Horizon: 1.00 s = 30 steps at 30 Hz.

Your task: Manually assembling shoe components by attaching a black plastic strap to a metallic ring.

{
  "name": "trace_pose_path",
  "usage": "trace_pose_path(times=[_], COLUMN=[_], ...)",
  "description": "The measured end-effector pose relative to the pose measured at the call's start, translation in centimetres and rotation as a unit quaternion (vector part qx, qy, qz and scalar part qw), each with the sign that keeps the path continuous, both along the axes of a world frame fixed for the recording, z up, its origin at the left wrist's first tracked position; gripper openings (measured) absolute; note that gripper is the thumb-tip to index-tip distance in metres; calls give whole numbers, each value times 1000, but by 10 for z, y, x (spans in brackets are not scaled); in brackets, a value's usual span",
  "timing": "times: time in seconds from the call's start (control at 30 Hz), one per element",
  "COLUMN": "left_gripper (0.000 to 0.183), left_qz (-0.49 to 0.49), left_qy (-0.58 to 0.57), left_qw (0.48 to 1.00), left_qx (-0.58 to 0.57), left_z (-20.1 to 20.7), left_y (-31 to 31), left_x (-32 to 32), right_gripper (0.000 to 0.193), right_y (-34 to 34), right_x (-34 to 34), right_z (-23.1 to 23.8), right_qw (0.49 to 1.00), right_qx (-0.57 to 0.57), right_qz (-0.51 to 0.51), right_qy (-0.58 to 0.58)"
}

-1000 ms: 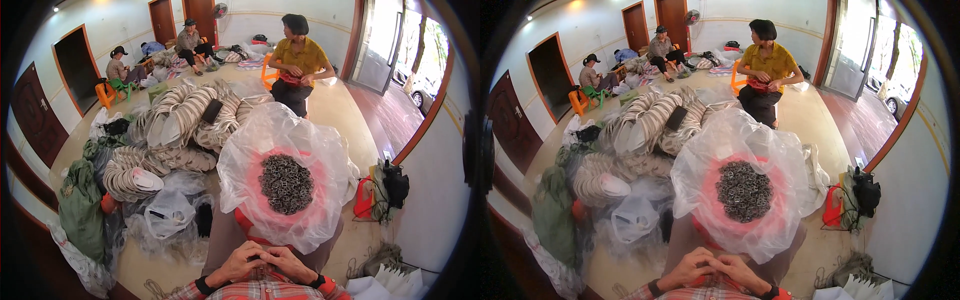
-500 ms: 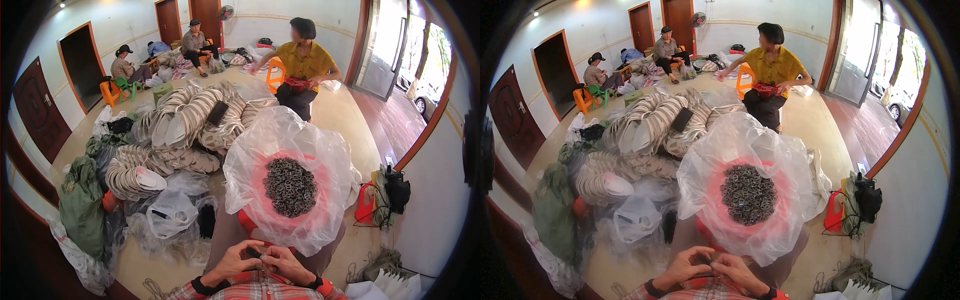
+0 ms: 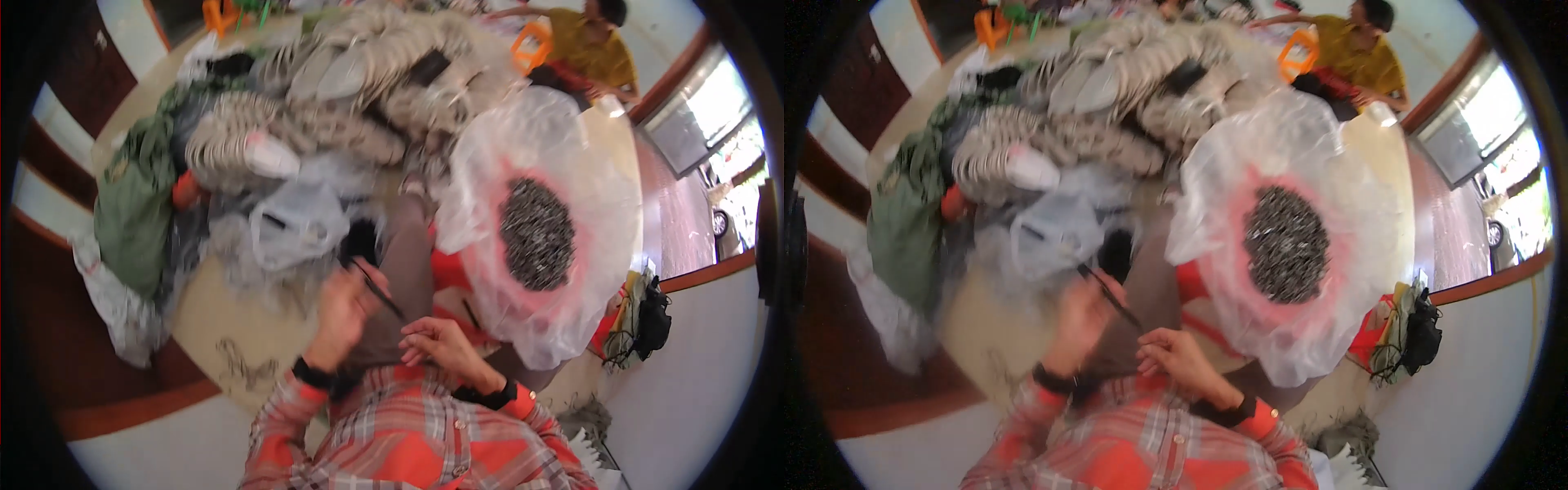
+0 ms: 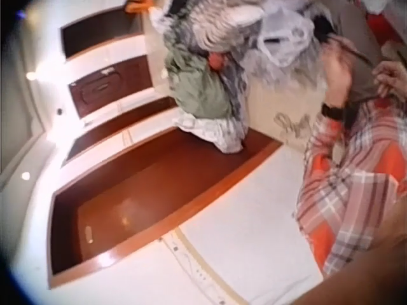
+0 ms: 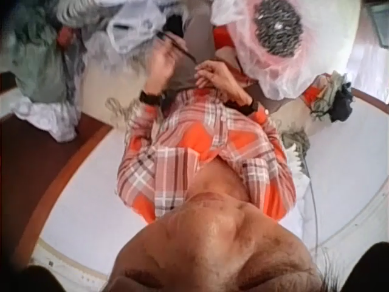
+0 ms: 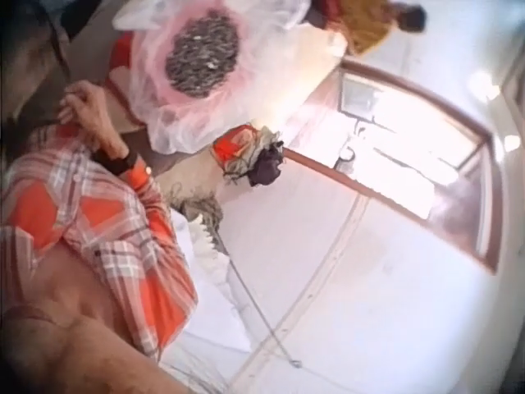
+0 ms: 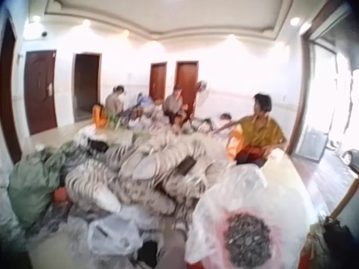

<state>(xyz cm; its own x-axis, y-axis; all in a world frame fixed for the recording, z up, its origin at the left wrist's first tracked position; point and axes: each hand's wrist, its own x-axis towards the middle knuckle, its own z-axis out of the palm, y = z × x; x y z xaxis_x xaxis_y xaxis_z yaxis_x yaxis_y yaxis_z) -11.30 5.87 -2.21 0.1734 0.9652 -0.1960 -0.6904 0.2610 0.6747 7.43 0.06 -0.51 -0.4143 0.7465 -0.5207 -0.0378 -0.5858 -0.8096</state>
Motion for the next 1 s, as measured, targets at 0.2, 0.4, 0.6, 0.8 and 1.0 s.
trace_pose_path(times=[0.2,0.4,0.6,0.8,1.0], left_gripper=[16,16,30,25,33], left_qz=[-23,21,-77,48,-90], left_qy=[356,672,775,761,821], left_qw=[929,739,628,646,553], left_qx=[-98,43,-11,45,110], left_z=[-142,-270,-310,-361,-362], left_y=[44,99,173,197,212], left_x=[-86,-37,-24,-2,2], right_gripper=[19,21,21,23,19], right_y=[5,13,17,22,26], right_x=[-6,-4,15,20,28], right_z=[-20,-35,-48,-66,-81], right_qw=[981,979,974,968,964], right_qx=[-60,-38,-129,-142,-133], right_qz=[141,70,-32,-46,-73], right_qy=[-118,-186,-183,-204,-217])
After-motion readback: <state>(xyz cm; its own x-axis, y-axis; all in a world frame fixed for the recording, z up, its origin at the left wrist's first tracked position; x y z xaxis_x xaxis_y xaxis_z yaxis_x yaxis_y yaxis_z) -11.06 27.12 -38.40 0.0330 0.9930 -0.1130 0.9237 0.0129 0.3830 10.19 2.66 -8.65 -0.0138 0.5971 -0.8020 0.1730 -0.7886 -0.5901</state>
